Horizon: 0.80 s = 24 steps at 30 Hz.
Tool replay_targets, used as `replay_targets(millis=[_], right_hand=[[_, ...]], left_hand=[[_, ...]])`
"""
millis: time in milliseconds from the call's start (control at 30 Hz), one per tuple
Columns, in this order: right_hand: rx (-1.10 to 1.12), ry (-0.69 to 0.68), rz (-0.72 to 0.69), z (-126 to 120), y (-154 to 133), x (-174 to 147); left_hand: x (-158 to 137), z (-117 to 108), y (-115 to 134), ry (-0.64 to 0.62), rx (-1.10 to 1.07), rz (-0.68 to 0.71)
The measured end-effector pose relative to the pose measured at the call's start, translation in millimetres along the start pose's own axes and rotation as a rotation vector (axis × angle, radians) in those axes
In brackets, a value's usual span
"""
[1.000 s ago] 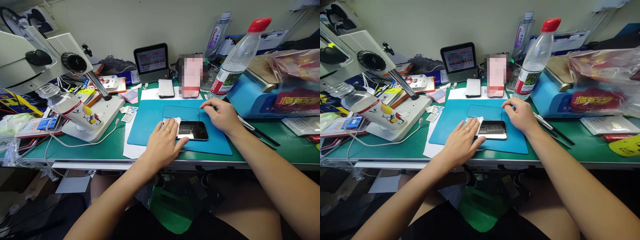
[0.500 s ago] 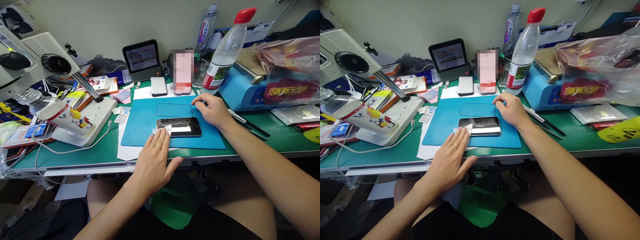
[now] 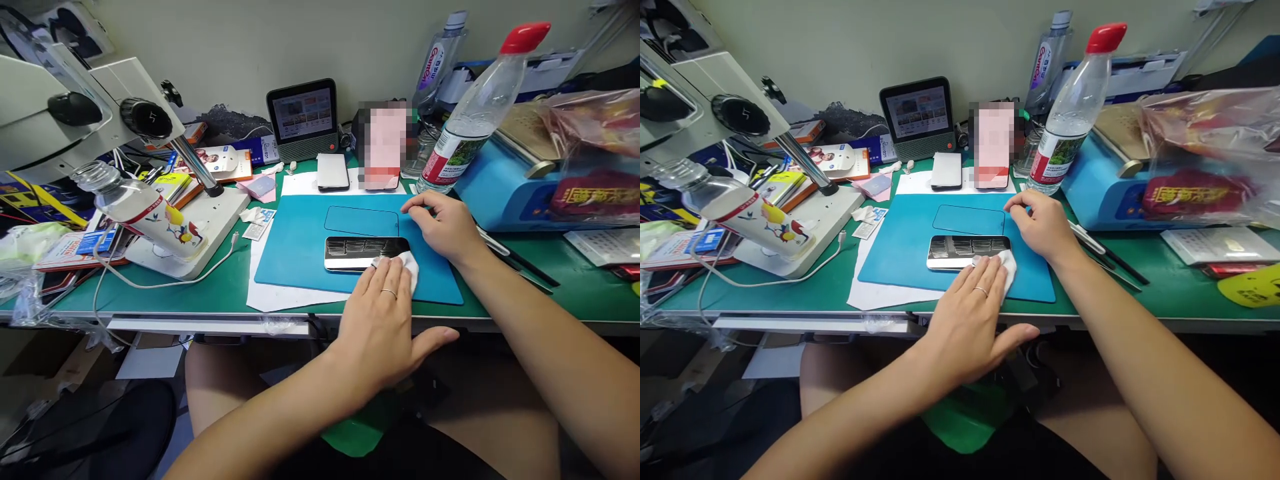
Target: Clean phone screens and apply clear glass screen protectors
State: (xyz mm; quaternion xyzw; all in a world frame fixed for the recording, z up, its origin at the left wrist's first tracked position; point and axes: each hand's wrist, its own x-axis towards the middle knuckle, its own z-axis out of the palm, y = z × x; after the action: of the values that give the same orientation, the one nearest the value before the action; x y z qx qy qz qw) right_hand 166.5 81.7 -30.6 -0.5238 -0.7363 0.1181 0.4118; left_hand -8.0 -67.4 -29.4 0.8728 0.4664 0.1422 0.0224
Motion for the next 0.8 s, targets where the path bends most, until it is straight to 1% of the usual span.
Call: replay_targets(millis=[67, 200, 300, 367, 500, 633, 700, 800], right_hand=[[-0.006, 0.004, 0.0, 0, 0, 0], [0.0, 0.006, -0.004, 1, -1, 1], [0.01, 0.004, -0.013, 1, -2, 1], [0.009, 0.002, -0.018, 1, -3, 2], [0.0, 0.005, -0.025, 1, -3, 2], [0.013, 0.013, -0.016, 1, -1, 2], [0.016, 0.016, -0.01, 1, 0, 3], [0.006, 0.012, 0.004, 1, 0, 3]], left_hand=[[-12, -6, -17, -0.01, 0.005, -0.029], [-32, -16, -52, -0.028, 0.06, -0.144], [-33, -20, -68, -0.056, 0.074, -0.196], [-26, -20, -71, -0.069, 0.069, -0.212], [3, -17, -66, -0.069, 0.056, -0.193], [31, -8, -43, -0.054, 0.023, -0.126], [37, -3, -27, -0.038, 0.007, -0.082], [36, 3, -8, -0.008, -0.01, -0.045]])
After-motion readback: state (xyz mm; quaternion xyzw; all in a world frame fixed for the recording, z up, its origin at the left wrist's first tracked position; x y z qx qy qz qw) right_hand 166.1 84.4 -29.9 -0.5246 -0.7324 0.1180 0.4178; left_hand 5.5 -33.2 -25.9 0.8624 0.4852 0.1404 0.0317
